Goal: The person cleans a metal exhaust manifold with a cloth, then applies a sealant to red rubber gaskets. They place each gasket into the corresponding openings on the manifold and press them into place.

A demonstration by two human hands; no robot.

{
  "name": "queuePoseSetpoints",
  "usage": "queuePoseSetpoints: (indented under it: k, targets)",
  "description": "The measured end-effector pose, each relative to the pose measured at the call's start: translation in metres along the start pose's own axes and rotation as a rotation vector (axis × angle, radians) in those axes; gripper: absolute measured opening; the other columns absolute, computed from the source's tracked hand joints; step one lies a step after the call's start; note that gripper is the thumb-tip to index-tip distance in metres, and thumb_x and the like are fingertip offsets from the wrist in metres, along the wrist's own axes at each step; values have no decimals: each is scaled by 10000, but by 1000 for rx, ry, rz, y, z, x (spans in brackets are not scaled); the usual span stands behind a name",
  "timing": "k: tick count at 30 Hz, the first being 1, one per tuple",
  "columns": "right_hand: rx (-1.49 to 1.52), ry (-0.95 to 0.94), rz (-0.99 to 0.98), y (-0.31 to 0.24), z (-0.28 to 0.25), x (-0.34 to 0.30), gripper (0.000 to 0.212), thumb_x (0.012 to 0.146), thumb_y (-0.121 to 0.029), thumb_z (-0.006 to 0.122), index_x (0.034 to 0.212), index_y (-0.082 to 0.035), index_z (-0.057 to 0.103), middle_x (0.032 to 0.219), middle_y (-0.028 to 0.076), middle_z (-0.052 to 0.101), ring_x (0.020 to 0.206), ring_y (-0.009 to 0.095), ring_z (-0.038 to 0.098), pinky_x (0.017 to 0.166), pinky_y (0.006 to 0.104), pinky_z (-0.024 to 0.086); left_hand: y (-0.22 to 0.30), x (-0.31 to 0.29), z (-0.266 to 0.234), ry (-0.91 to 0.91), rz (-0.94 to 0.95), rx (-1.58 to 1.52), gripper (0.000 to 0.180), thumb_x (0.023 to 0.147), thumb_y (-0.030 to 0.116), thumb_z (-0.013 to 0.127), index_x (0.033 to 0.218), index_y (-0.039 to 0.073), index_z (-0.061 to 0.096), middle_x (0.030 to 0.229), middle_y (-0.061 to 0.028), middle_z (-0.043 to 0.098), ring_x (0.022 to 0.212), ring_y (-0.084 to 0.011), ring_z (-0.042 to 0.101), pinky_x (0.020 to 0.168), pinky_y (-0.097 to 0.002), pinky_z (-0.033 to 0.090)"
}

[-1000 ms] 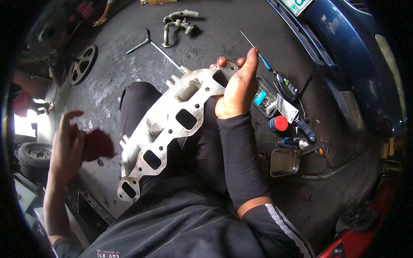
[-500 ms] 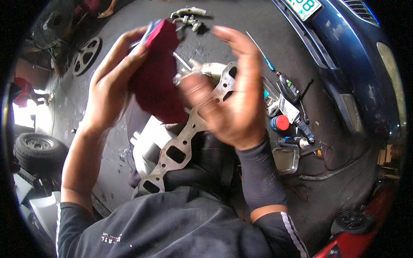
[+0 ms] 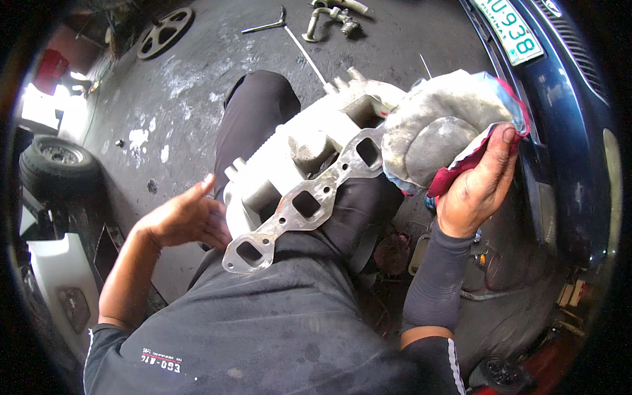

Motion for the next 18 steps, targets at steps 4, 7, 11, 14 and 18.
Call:
queuePoseSetpoints:
  k: [4,7,11,14,18]
  targets:
    - [-183,-128,-144,-14,15,-14,495,1182,-393,615,1404,45,681,1393,157,716,1232,226,691,1081,367,524,-9,25,34,1,264,-361,1166,983,933,522,1623,-40,472,1498,-242,636,1247,-363,708,1126,-539,569]
    - [-106,-238,-279,-33,24,-30,470,1176,-319,626,1449,62,660,1402,188,727,1273,247,699,1111,365,528,0,31,57,13,367,-463,1134,978,848,659,1709,28,377,1571,-213,567,1303,-337,670,1148,-522,563]
    - [-246,-434,-338,-36,31,-66,459,1159,-274,633,1489,45,610,1403,211,721,1319,287,690,1177,427,486,15,23,78,11,448,-670,833,1048,629,745,1600,49,517,1300,-159,743,1073,-238,777,943,-431,678]
    - [-275,-852,-393,-26,64,-124,491,1154,-275,615,1531,40,621,1538,245,683,1517,388,595,1309,514,381,34,30,89,-48,450,-763,679,1093,588,690,1502,52,606,1289,-144,777,1069,-229,798,949,-415,672]
    - [-327,-969,-395,-35,83,-168,477,1143,-309,625,1476,27,687,1552,222,690,1546,404,574,1332,551,357,52,35,92,-107,420,-732,643,1106,576,645,1506,73,624,1380,-156,754,1202,-279,760,1104,-478,600]
Point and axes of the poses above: each hand's wrist, its own x-axis towards the middle knuckle, its own z-axis out of the palm, y = z × x, the point moved 9 cm from there along x, towards the middle knuckle
